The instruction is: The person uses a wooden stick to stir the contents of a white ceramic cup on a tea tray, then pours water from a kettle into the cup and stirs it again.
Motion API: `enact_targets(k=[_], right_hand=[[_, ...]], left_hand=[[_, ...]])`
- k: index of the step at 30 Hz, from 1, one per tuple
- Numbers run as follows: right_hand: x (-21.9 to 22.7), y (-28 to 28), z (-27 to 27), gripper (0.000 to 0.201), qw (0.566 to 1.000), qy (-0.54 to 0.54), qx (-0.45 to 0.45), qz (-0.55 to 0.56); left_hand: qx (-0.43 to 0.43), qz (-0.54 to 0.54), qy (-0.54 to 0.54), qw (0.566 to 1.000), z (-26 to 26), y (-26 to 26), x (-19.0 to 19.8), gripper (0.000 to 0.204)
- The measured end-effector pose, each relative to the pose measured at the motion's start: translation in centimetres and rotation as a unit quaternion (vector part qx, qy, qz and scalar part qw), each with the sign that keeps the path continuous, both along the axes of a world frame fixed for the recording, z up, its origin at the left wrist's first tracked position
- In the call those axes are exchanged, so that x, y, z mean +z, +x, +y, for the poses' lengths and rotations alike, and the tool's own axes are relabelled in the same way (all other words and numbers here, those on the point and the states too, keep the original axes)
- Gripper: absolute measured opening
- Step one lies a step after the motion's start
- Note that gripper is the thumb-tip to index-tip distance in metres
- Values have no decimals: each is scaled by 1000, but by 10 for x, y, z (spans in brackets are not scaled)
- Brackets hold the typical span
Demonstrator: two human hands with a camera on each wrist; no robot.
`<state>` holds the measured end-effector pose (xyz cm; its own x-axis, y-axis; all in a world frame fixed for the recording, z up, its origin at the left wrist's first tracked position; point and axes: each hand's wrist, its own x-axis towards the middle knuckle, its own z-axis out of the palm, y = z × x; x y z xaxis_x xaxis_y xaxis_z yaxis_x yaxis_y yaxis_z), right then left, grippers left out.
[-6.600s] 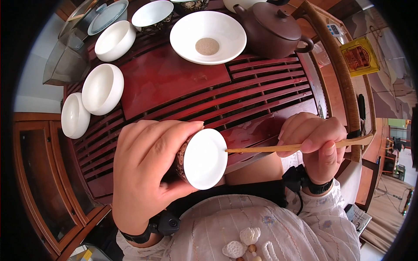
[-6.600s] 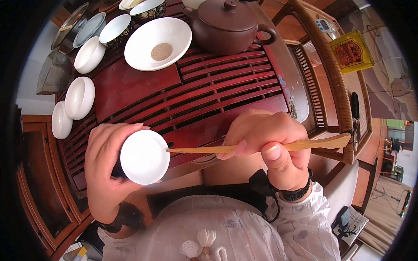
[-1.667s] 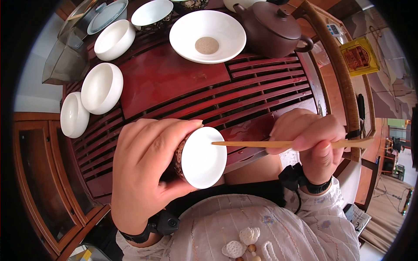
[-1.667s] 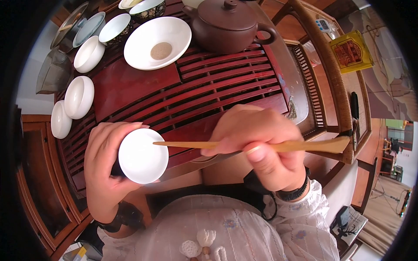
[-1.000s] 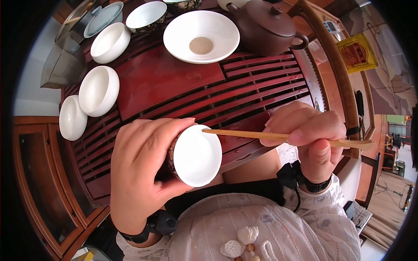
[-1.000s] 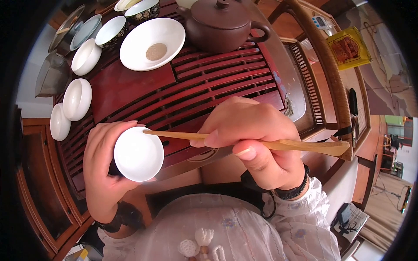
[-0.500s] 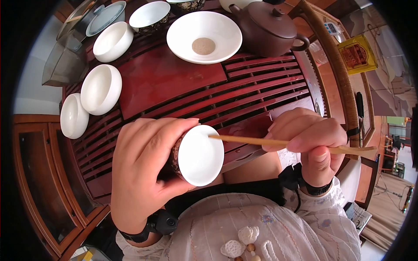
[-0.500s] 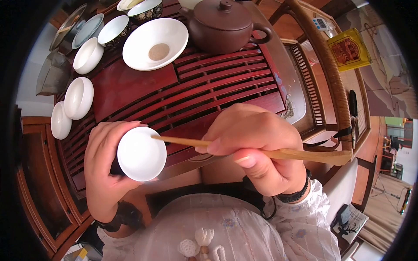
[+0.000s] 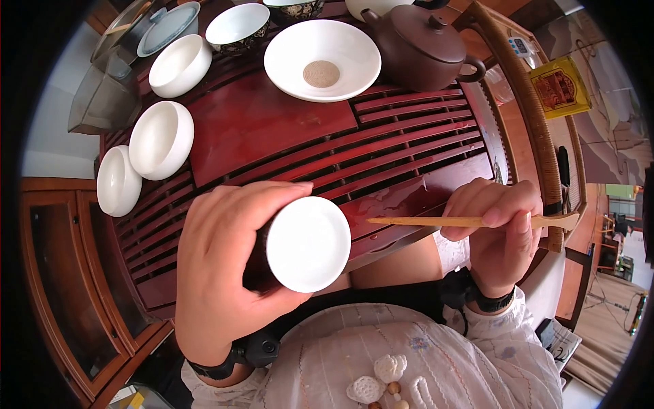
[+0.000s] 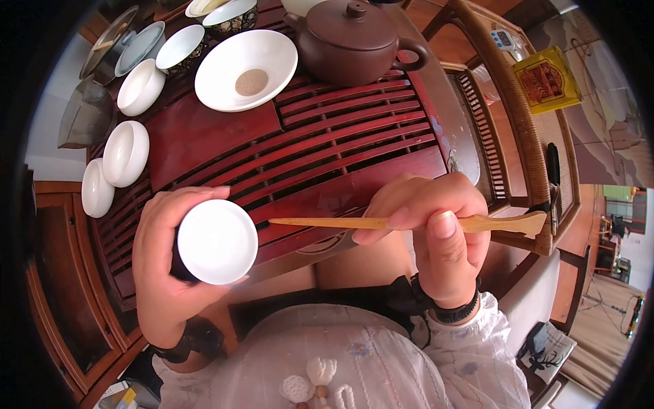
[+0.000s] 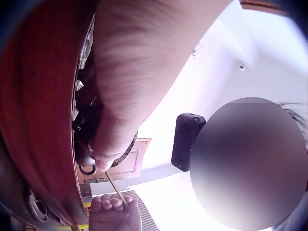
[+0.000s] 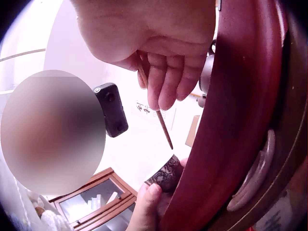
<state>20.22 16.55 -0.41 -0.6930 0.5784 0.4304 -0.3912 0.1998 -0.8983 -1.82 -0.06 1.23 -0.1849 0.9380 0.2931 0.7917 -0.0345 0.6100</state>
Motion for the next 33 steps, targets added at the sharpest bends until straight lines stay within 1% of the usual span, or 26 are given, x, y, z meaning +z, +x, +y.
enact_targets(k=[2, 4, 10, 22, 33], right_hand=[[-1, 0, -2, 31, 1000, 2, -7, 4], [-1, -2, -3, 31, 1000, 5, -4, 6], [-3, -2, -5, 29, 1000, -1, 4, 8], [-2, -4, -9, 28, 1000, -6, -1, 5], [-3, -3, -10, 29, 1000, -4, -8, 9]], left_hand=[[-7, -17, 1, 1000, -1, -1, -1, 69], [7, -42, -10, 999, -4, 0, -2, 73], [17, -56, -9, 998, -5, 0, -4, 77], [11, -16, 6, 1000, -3, 2, -2, 72], [8, -11, 18, 1000, -1, 1, -2, 69]])
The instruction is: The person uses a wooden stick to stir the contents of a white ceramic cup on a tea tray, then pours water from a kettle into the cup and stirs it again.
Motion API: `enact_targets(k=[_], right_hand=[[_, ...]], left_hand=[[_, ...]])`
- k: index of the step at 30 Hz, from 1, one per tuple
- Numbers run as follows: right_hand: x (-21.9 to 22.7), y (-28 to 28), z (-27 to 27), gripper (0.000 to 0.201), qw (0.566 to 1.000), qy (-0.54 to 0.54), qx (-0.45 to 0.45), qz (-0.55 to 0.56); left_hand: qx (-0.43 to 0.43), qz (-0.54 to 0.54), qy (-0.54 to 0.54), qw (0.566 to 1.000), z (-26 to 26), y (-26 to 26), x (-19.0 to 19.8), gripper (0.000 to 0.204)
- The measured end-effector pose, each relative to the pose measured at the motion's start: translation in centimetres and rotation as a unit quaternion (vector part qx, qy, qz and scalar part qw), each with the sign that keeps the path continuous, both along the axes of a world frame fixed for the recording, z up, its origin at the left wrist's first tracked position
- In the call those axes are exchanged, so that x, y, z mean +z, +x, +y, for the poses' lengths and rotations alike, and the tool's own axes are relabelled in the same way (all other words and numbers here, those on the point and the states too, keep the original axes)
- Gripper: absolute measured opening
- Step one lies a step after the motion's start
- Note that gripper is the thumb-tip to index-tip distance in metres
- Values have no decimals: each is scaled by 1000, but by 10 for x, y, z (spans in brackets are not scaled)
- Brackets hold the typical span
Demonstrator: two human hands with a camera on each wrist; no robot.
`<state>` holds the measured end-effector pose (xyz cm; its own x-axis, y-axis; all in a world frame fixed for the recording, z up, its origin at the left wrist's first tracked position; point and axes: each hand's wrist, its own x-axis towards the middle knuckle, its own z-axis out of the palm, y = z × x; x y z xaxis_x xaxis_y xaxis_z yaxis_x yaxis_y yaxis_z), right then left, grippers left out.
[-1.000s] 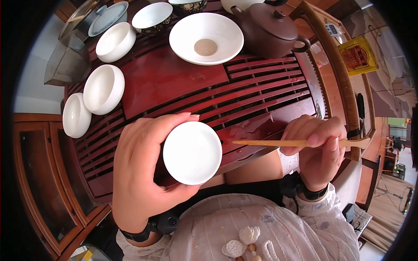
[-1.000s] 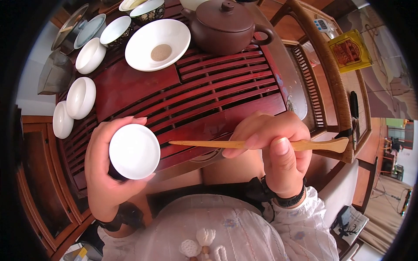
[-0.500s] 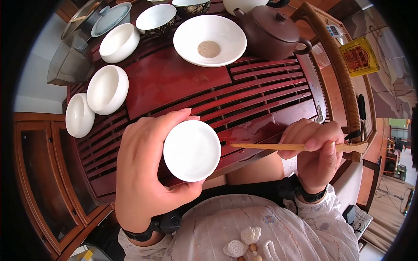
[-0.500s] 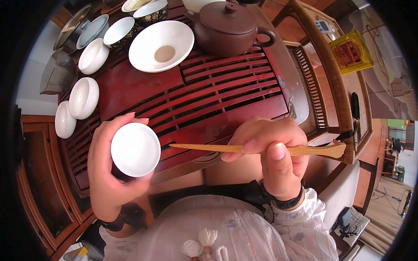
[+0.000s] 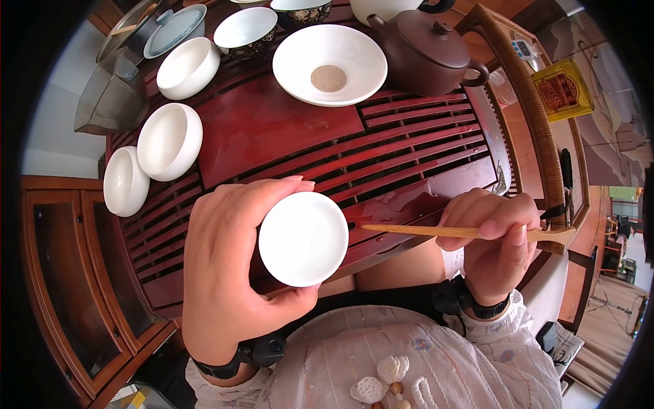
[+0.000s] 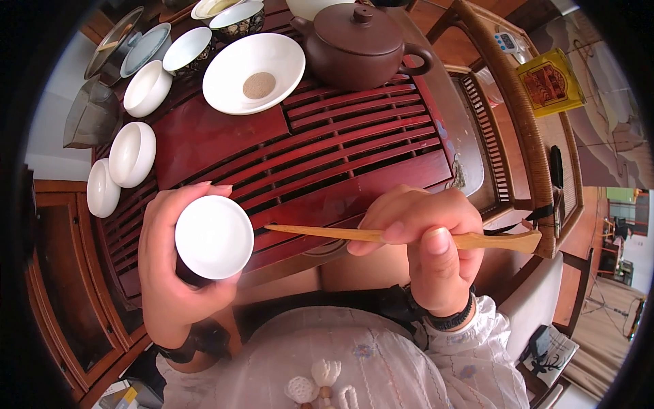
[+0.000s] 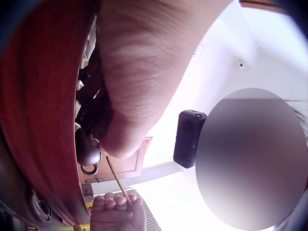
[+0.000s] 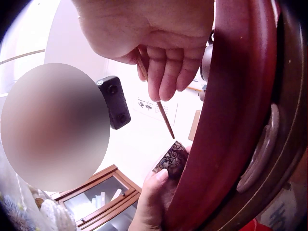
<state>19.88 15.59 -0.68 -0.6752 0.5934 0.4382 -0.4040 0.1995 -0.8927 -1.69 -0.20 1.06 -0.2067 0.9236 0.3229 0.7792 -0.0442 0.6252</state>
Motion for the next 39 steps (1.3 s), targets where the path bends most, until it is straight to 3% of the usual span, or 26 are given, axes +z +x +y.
enact_targets(k=[14, 21, 24, 27, 31, 34, 39], right_hand=[[-2, 2, -2, 29, 1000, -4, -22, 6], [-2, 0, -3, 30, 999, 1, 2, 33], [1, -10, -8, 24, 996, 30, 54, 64], [2, -19, -10, 21, 984, 162, 74, 15], [5, -27, -15, 24, 962, 260, 81, -24], [14, -24, -20, 25, 944, 310, 79, -80], [15, -27, -25, 26, 941, 327, 58, -68]], left_hand=[[12, -32, 46, 998, 2, 0, -7, 67], [4, 20, 21, 1000, 2, 0, -1, 74], [17, 36, 19, 999, 3, 2, 0, 73], [22, 36, 33, 999, 4, 3, -2, 71], [25, 25, 31, 999, 3, 4, 0, 66], [25, -2, 34, 999, 2, 4, -2, 66], [-10, -69, 41, 997, 3, 2, -8, 71]])
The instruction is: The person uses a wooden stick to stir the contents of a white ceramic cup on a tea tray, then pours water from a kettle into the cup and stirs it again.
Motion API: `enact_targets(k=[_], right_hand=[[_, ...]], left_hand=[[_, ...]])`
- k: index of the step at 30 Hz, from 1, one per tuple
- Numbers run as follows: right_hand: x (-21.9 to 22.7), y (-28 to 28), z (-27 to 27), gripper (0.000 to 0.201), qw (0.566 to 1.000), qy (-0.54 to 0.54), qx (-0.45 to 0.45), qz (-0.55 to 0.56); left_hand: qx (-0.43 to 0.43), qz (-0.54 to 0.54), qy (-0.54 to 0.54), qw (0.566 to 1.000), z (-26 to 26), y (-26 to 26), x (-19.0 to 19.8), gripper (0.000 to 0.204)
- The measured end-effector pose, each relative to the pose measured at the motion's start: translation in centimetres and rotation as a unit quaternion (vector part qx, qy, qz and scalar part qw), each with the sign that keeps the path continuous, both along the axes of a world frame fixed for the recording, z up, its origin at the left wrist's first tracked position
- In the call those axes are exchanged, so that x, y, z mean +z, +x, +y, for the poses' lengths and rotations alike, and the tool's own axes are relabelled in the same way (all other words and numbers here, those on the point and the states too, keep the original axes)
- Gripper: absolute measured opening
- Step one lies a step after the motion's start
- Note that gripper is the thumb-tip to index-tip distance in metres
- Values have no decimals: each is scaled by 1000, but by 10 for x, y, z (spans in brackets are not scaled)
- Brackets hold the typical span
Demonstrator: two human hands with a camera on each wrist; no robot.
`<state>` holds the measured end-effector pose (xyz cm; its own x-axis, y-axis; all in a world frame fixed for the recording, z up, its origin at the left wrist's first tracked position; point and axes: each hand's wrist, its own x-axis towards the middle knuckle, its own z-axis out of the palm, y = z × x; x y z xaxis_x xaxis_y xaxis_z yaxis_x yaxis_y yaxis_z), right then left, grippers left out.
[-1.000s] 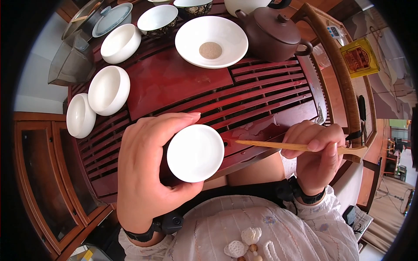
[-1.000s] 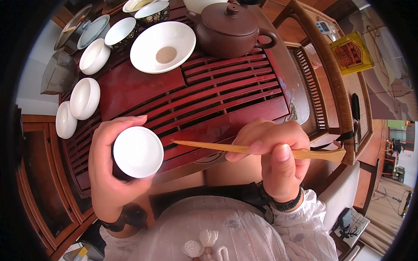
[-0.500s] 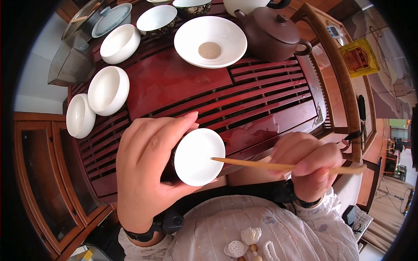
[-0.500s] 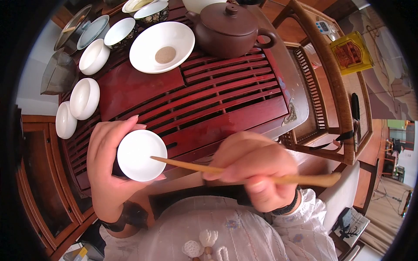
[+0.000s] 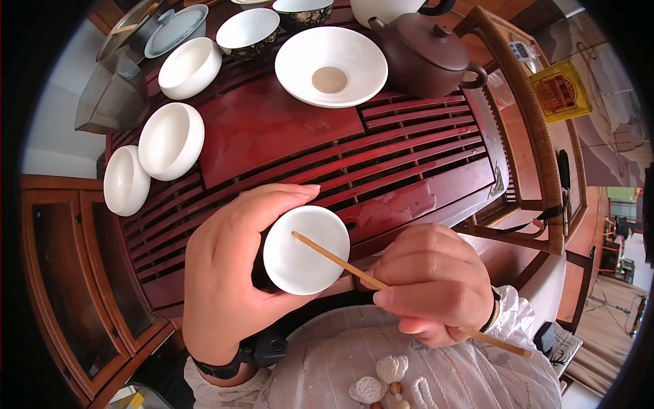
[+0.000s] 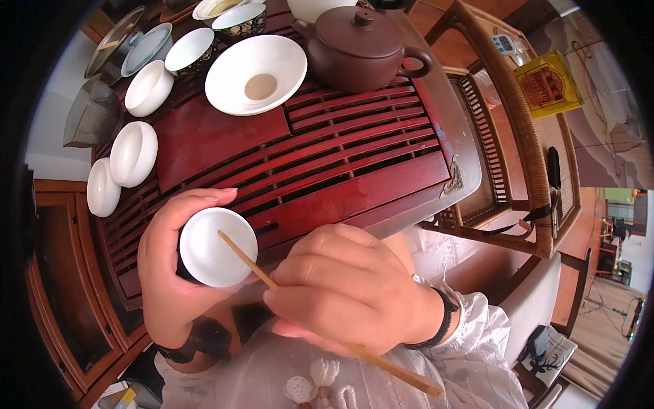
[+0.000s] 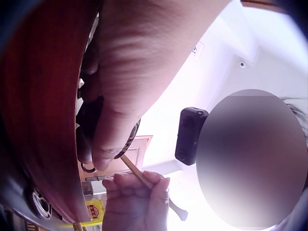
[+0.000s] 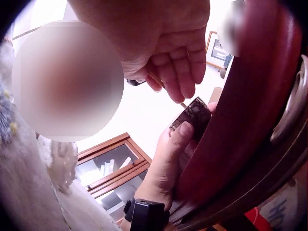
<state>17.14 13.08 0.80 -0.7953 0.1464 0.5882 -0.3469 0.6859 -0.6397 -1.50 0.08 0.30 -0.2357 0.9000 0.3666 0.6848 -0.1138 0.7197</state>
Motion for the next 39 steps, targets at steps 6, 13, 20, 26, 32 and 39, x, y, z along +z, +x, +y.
enact_targets(k=[6, 13, 20, 26, 32, 39], right_hand=[[1, 2, 2, 25, 1000, -6, 3, -6], [1, 6, 6, 23, 1000, -16, 11, -21], [-2, 9, 10, 25, 998, 6, 31, 53], [-8, 18, 14, 25, 993, -81, 10, 85], [-10, 29, 19, 30, 979, -188, 15, 82], [-12, 30, 22, 30, 961, -269, -35, 59]], left_hand=[[-13, 21, 2, 1000, 1, 0, 4, 73], [-44, 40, -8, 998, 1, 1, 10, 73], [18, 8, 16, 1000, 0, -1, -2, 70], [41, 108, 10, 993, -1, 0, 7, 69], [45, 120, 20, 992, -1, 0, 4, 70], [44, 122, 15, 991, -1, 2, 6, 71]])
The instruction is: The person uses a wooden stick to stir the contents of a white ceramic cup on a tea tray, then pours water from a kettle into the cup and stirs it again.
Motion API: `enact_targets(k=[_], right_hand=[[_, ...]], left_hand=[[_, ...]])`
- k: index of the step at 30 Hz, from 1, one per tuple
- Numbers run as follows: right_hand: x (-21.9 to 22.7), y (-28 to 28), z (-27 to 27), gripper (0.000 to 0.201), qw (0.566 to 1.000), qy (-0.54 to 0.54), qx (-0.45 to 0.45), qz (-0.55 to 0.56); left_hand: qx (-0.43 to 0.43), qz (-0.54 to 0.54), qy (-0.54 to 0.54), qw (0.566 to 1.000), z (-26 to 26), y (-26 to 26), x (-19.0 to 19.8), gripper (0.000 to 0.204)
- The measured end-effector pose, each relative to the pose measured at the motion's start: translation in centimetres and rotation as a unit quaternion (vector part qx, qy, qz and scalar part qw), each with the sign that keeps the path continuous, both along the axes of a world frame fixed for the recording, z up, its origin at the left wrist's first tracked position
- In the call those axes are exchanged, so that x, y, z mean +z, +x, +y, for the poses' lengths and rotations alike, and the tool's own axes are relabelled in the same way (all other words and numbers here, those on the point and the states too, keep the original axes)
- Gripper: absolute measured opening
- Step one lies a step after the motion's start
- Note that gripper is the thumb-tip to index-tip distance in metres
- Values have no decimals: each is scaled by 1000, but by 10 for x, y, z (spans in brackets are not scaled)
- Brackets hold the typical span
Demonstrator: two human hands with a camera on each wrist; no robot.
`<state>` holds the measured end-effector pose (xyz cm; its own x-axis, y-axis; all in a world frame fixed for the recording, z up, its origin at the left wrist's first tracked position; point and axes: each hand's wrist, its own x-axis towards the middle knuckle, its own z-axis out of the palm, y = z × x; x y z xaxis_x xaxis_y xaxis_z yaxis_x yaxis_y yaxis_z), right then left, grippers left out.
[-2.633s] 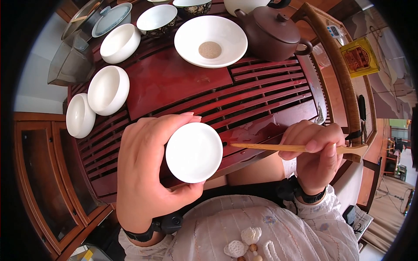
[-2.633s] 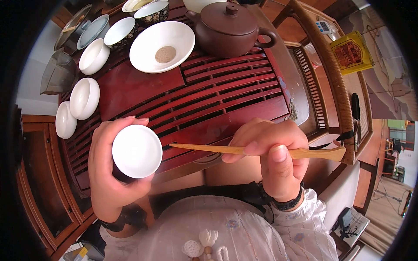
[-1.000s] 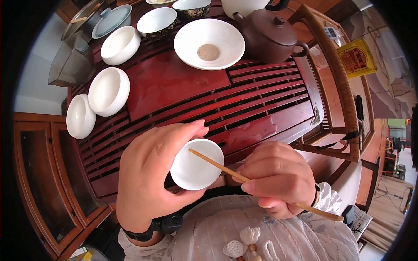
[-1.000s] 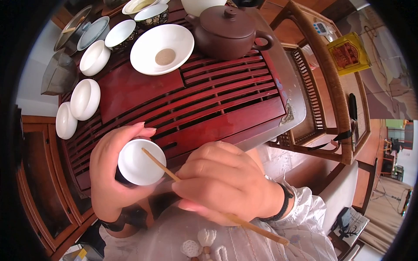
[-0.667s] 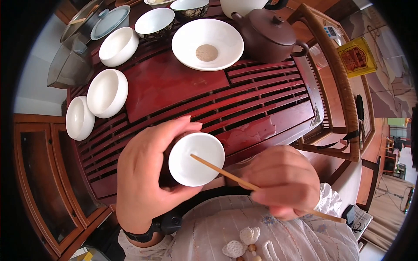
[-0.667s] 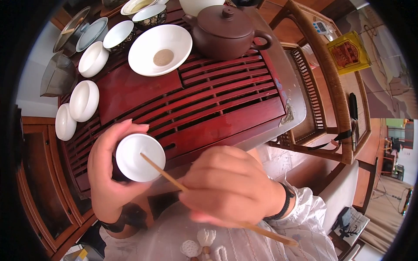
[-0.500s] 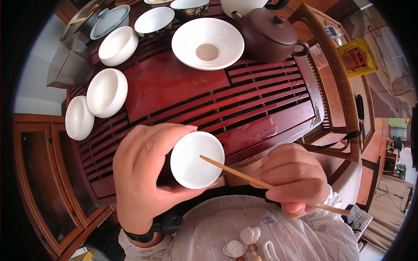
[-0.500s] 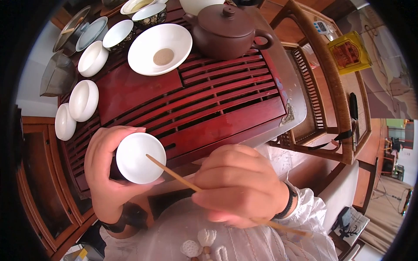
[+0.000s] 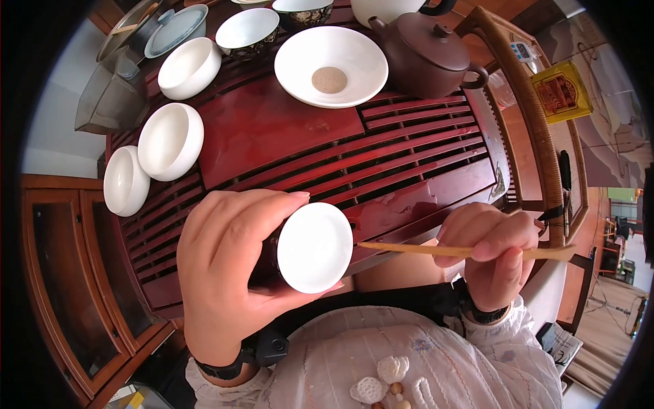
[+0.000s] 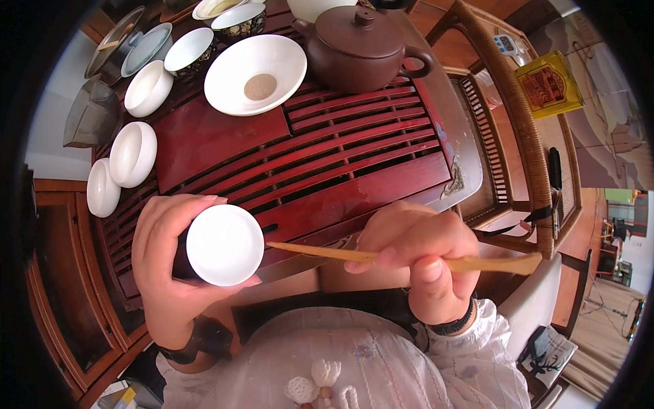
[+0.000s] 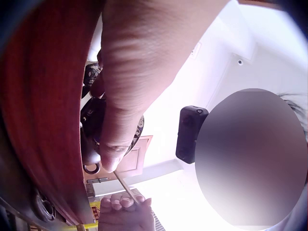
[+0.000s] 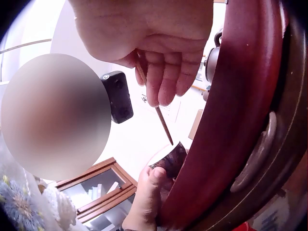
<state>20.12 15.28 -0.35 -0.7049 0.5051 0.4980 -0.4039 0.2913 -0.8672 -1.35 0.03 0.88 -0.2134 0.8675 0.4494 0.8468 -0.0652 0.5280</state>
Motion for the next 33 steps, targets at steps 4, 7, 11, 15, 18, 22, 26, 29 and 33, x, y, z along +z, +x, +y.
enact_targets(k=[4, 7, 11, 15, 18, 22, 26, 29, 33], right_hand=[[4, -3, 1, 30, 999, -48, -4, -15], [1, -6, 5, 30, 1000, -23, 16, -10], [4, -8, 5, 29, 1000, 2, 16, -23], [3, -6, 5, 28, 999, -16, 35, -19], [3, -5, 6, 28, 999, 4, 32, -14], [9, -5, 3, 27, 998, -12, 65, -24], [7, -9, 4, 27, 999, 41, 35, 6], [9, -17, 5, 27, 988, 140, 39, 43], [27, -21, 4, 34, 981, 180, 69, -20]], left_hand=[[0, 16, -10, 1000, -1, -1, 0, 75], [-4, 24, -7, 1000, -1, -1, -1, 75], [-7, 24, -9, 1000, -1, -2, -1, 75], [-7, 24, -11, 1000, -1, -2, -1, 74], [-6, 22, -7, 1000, -1, -2, -2, 73], [-9, 25, -9, 1000, -1, -2, -1, 71], [-6, 25, -8, 1000, 0, -1, -1, 70], [-6, 28, -12, 1000, -1, -1, 0, 70], [-6, 32, -17, 999, 0, -1, 1, 69]])
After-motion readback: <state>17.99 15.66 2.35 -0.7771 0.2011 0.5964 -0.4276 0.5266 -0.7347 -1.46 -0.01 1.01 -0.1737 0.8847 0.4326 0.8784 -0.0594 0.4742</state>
